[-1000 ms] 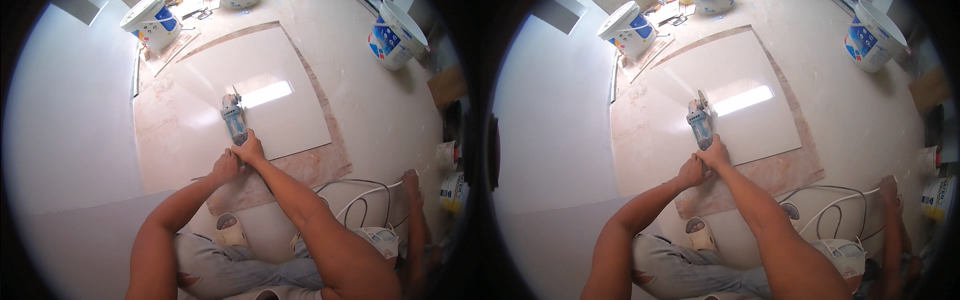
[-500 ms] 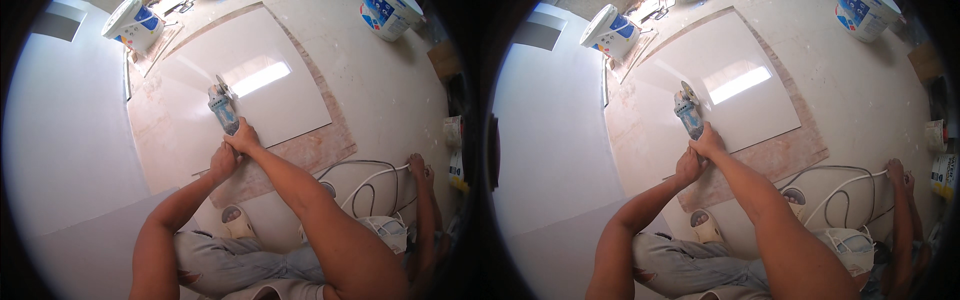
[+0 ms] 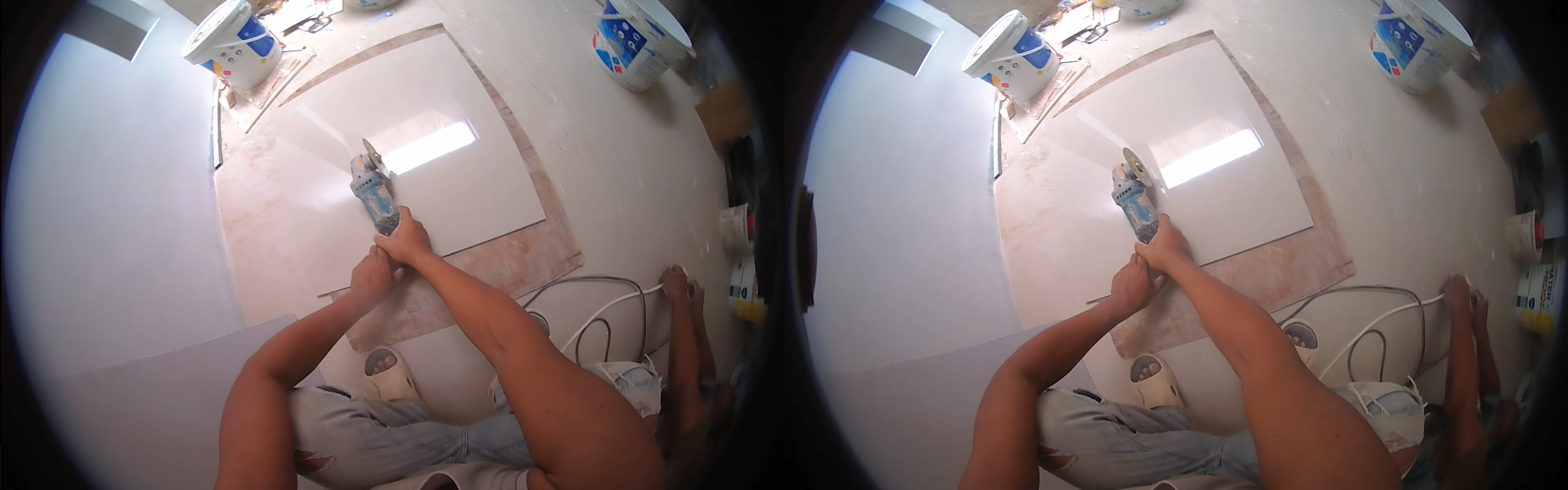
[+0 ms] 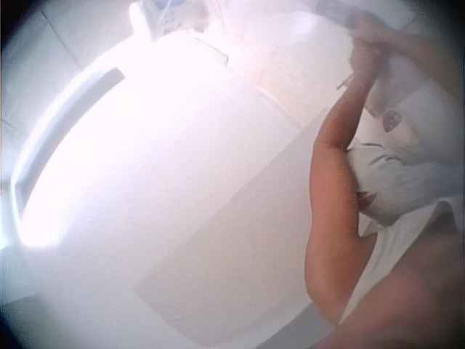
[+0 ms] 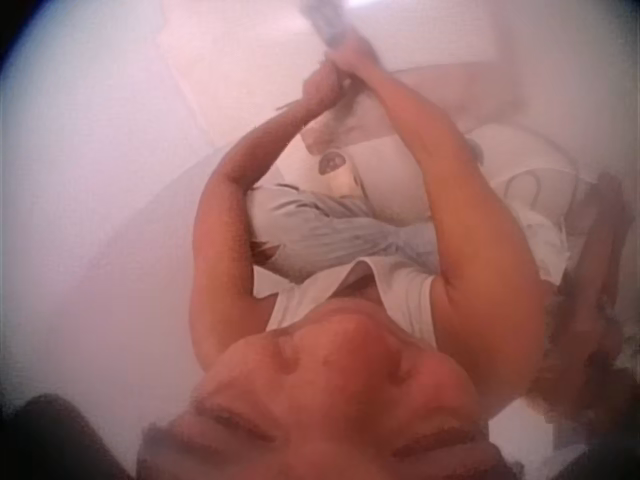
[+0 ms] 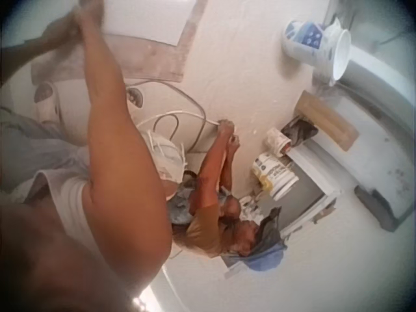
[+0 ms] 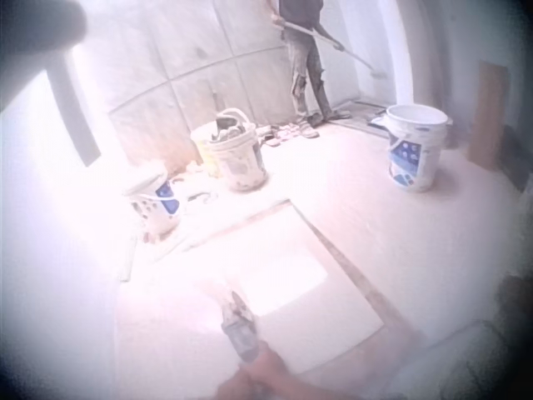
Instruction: The person uses an angle grinder to cut a large white tile on the floor. They reposition the tile and continue cutting along a marked line.
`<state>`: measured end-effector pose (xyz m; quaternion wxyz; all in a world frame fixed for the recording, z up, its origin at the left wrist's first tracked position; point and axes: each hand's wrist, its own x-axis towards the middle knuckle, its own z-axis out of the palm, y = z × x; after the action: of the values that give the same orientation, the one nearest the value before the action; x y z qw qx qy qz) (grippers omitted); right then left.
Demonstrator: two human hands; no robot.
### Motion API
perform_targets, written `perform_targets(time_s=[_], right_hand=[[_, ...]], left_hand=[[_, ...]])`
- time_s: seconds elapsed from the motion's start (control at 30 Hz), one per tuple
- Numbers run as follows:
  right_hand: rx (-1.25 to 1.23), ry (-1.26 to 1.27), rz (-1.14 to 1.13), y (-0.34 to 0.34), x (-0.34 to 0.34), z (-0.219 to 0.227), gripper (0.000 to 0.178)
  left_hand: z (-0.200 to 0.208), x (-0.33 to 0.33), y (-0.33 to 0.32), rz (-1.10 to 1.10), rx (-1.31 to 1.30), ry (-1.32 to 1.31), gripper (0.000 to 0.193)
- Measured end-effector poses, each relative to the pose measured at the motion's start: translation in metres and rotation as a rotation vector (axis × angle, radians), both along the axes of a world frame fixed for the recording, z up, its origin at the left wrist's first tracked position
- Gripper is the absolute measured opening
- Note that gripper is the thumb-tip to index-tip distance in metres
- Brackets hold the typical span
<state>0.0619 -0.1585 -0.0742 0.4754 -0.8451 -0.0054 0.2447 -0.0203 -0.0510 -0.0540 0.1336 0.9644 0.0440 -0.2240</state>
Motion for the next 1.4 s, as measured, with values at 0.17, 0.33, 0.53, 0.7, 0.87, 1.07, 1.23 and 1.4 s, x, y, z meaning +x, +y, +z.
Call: perform_targets(time_s=[0.17, 0.33, 0.53, 0.7, 0.87, 1.07, 1.23, 1.4], right_hand=[[-0.049, -0.035, 0.02, -0.002, 0.0, -0.001, 0.077], [-0.081, -0.029, 0.09, 0.0, -0.001, 0.005, 0.075], [-0.008, -0.064, 0.078, 0.001, 0.0, 0.002, 0.077], [-0.008, -0.095, 0.071, 0.0, -0.001, -0.006, 0.078], [-0.015, -0.091, 0.059, 0.001, 0.0, -0.008, 0.082], [-0.011, -0.046, 0.06, 0.002, 0.002, 0.0, 0.079], [-0.002, -0.077, 0.056, -0.001, -0.001, -0.014, 0.081], [-0.031, -0.046, 0.07, 0.003, -0.001, -0.016, 0.086]], left_hand=[[0.005, -0.001, -0.003, 0.011, -0.018, 0.03, 0.069], [-0.001, -0.004, 0.001, 0.016, -0.059, 0.028, 0.066], [-0.01, -0.005, 0.009, -0.048, -0.066, -0.065, 0.066], [-0.019, -0.003, 0.011, -0.073, -0.115, -0.05, 0.066], [0.004, 0.001, 0.005, -0.01, -0.106, 0.07, 0.067], [0.01, 0.005, 0.004, -0.045, -0.051, 0.086, 0.069], [-0.011, 0.002, 0.004, 0.011, -0.055, 0.043, 0.069], [-0.032, -0.003, 0.013, -0.04, -0.054, -0.03, 0.07]])
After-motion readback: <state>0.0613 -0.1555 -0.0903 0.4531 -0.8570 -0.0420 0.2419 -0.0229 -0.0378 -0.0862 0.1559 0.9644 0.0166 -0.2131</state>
